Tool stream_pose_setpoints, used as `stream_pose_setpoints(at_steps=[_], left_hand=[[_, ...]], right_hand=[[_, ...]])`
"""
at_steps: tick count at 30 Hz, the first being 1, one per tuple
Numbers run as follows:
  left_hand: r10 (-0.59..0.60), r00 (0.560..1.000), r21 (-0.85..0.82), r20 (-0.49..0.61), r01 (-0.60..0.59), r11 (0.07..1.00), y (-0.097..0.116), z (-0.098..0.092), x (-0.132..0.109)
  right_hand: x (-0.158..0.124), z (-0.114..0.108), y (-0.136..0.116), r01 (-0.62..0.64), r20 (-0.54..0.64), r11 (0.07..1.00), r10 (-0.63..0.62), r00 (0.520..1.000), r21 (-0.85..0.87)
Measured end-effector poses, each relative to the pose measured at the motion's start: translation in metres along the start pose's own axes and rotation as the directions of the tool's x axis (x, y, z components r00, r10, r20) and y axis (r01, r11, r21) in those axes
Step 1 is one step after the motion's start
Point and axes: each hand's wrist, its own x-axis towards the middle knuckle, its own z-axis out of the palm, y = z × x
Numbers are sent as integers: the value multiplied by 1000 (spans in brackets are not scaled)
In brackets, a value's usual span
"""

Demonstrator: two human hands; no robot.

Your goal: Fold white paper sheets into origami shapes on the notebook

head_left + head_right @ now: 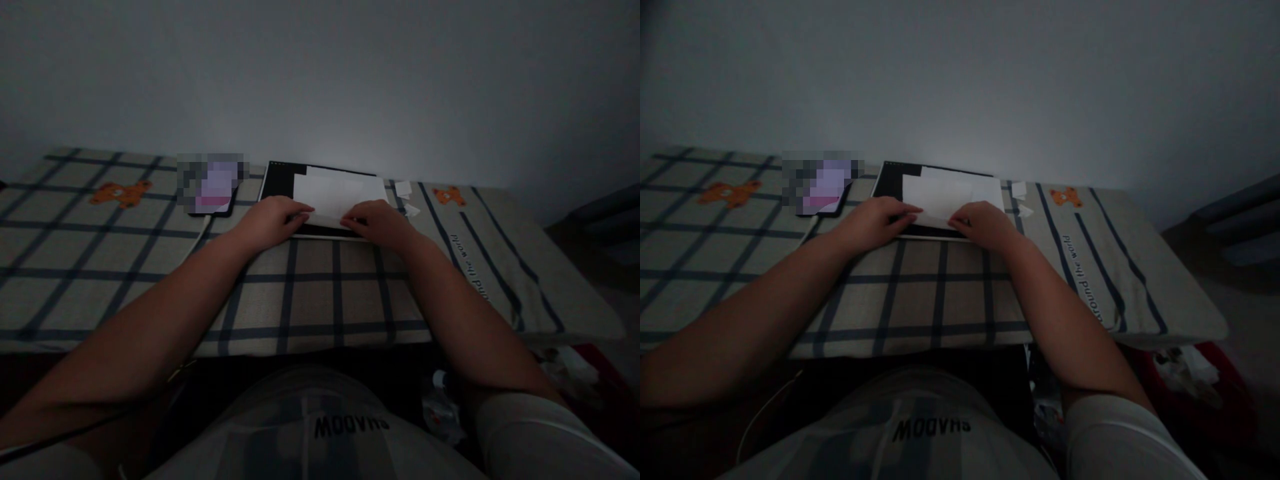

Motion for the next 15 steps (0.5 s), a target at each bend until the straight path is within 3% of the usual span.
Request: stream_pose_setpoints(at_steps=[4,9,13,15], left_hand=[[-33,999,6,-40,34,999,0,1,0],[159,969,144,-191,-133,981,11,0,0],[314,949,205,-17,-304,930,36,9,-2],[320,947,253,31,-317,914,48,16,-4]], right_hand=[[1,2,-3,-48,-39,998,49,998,41],[4,6,-2,-56,-86,997,61,994,61],[8,10,1,-65,-116,996,71,991,54],[9,12,1,-74,-118,996,79,990,51]])
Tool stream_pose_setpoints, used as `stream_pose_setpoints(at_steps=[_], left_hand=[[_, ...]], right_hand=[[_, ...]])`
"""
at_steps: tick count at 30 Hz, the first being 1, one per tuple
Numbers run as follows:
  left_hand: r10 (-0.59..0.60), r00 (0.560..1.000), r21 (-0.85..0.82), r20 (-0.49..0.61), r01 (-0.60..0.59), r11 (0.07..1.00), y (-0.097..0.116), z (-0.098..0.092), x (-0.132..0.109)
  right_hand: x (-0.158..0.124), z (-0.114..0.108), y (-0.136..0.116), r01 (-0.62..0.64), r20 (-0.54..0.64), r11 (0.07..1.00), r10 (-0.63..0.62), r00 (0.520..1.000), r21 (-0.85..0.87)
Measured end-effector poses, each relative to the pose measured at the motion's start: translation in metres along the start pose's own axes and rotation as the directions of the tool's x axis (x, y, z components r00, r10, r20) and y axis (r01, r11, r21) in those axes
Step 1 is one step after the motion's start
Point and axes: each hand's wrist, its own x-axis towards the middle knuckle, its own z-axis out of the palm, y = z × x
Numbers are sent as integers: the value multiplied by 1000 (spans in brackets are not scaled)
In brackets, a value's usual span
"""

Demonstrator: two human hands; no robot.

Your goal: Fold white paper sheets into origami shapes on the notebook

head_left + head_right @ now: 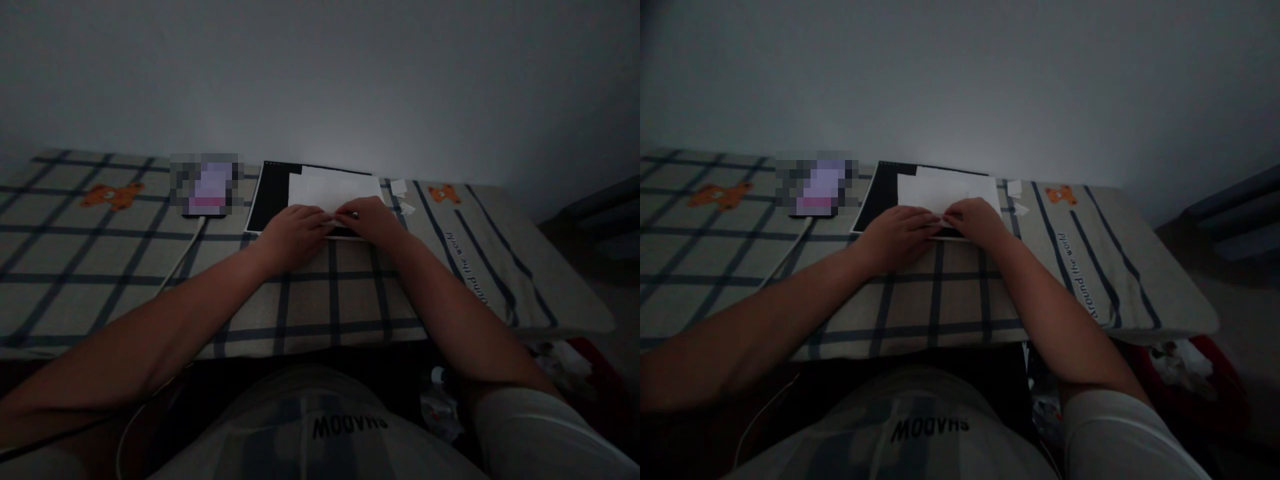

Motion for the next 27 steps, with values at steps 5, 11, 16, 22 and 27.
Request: stream_pose_setpoints(at_steps=[5,11,16,22,27], left_hand=[[-22,997,59,77,17,998,13,8,0],[-25,992,33,123,21,999,6,9,-2],[-38,987,18,155,35,999,7,8,-2],[-92,984,2,155,93,996,9,9,-4],[-119,974,-11,190,124,992,11,8,-4]], right_hand=[[-2,4,-5,-8,-12,1000,8,1000,-18],[-10,-5,-9,-17,-30,991,13,999,-133],[-14,-16,-8,136,132,975,-113,985,-178],[-15,-15,-10,172,166,976,-149,975,-134],[-15,-15,-11,130,137,989,-120,983,-66]])
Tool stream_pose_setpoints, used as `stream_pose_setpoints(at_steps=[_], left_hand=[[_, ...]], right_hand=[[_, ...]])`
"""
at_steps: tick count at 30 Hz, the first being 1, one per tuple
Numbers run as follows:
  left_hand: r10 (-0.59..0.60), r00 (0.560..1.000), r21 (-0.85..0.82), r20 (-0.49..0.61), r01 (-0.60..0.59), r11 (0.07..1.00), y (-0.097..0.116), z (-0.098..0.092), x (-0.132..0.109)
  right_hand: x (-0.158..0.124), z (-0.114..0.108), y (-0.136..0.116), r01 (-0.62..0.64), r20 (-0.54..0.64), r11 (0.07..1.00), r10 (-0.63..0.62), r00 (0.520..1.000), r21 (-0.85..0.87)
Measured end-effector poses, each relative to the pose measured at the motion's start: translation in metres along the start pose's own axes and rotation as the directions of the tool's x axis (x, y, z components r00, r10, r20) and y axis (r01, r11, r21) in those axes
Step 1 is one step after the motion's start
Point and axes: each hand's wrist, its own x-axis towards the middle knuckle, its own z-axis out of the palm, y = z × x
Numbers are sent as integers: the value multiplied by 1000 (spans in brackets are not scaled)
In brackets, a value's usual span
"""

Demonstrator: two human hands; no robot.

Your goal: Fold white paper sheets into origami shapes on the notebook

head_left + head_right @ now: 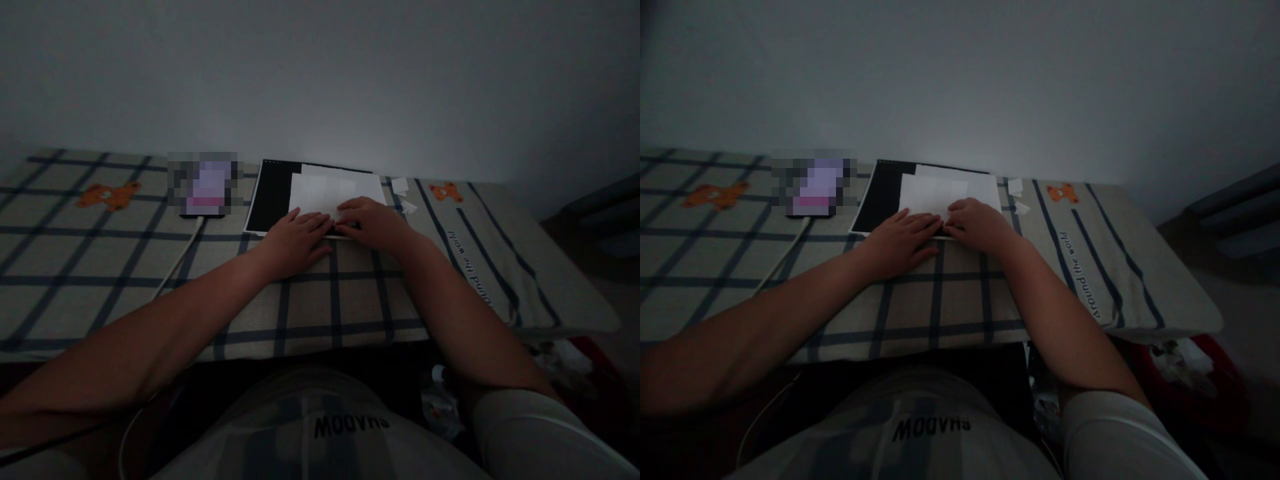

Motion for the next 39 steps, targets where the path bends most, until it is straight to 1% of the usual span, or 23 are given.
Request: stream_pose_setpoints(at_steps=[4,10,13,16,19,23,27,32,39], left_hand=[[-5,1000,-15,-4,5,1000,0,0,-1],[-15,1000,-33,-2,15,999,-1,2,0],[-20,1000,-46,-1,20,999,-1,1,1],[-28,1000,-54,12,29,998,-1,1,2],[-38,999,-60,24,40,997,0,2,2],[-54,997,-56,48,56,997,1,1,2],[-66,997,-51,44,68,996,3,1,3],[-83,993,-48,79,87,995,6,-2,4],[-99,991,-32,88,103,994,9,-6,4]], right_hand=[[0,2,2,-21,3,999,21,1000,41],[1,6,12,18,-21,998,-16,1000,64],[1,7,18,8,-44,995,-4,999,96],[1,6,22,-12,-37,994,17,999,111],[2,6,24,-24,-33,995,28,999,98],[3,6,26,-9,-39,996,12,999,84],[3,7,27,-16,-29,996,18,999,83],[4,7,23,-25,-34,998,27,999,63],[3,4,18,-26,-24,1000,27,999,18]])
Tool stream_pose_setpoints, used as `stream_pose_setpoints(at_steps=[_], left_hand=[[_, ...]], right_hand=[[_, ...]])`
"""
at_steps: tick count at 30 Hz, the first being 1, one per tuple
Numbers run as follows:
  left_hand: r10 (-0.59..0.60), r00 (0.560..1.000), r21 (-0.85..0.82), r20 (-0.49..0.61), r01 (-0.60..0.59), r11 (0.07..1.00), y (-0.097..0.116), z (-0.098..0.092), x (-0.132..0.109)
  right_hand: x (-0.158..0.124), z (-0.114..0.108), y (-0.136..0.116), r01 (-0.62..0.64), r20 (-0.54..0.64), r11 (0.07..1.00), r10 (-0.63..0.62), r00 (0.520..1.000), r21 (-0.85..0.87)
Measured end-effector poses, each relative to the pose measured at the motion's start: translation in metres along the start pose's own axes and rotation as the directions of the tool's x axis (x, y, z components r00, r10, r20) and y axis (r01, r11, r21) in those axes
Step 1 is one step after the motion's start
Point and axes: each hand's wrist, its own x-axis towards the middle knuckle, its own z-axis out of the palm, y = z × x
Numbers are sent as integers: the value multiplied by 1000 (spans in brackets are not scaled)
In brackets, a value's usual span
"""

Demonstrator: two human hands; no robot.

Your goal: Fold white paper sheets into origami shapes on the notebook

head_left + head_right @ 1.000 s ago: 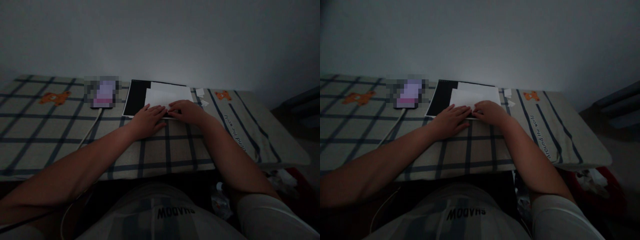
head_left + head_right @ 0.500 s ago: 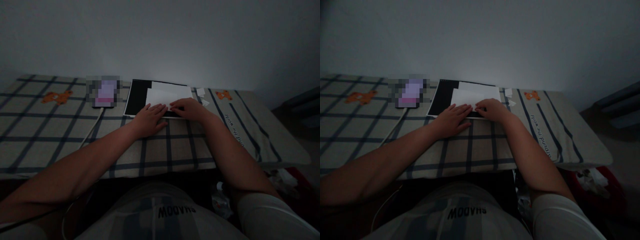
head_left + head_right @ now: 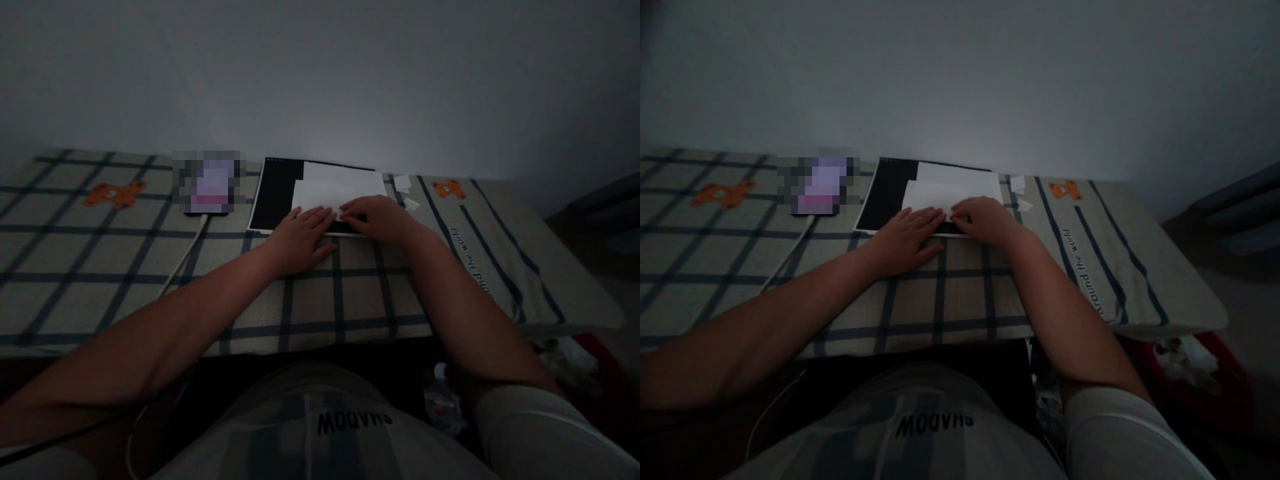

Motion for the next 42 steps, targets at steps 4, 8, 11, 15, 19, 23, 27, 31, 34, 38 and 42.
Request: stream_pose_setpoints(at_steps=[4,8,11,15,19,23,27,31,34,38,42], left_hand=[[-8,1000,0,11,8,1000,0,-1,0],[-7,1000,9,7,7,1000,0,0,0],[0,1000,16,-5,0,1000,2,1,-1],[1,1000,34,-28,0,999,4,2,-2],[-2,1000,41,-28,3,999,4,3,-2],[-12,1000,37,-15,13,999,5,1,-2],[-18,1000,41,4,18,999,6,-1,-2],[-21,1000,39,-3,21,999,7,-1,-1],[-19,1000,37,-10,19,999,6,-1,-1],[-17,1000,27,-18,17,999,6,1,-2],[-12,1000,13,-25,12,1000,5,0,-1]], right_hand=[[0,1,3,8,-3,1000,-8,1000,4],[1,2,3,7,-11,1000,-7,1000,-2],[1,1,2,6,-9,1000,-6,1000,5],[1,0,0,6,-1,1000,-6,1000,-3],[1,-1,0,1,1,1000,-1,1000,2],[1,1,2,9,-6,1000,-9,1000,7],[1,3,5,19,-14,1000,-19,1000,24],[1,4,7,26,-27,999,-25,999,44],[1,4,8,39,-31,999,-38,999,38],[2,3,7,53,-14,998,-53,998,29],[2,0,3,37,7,999,-37,999,13]])
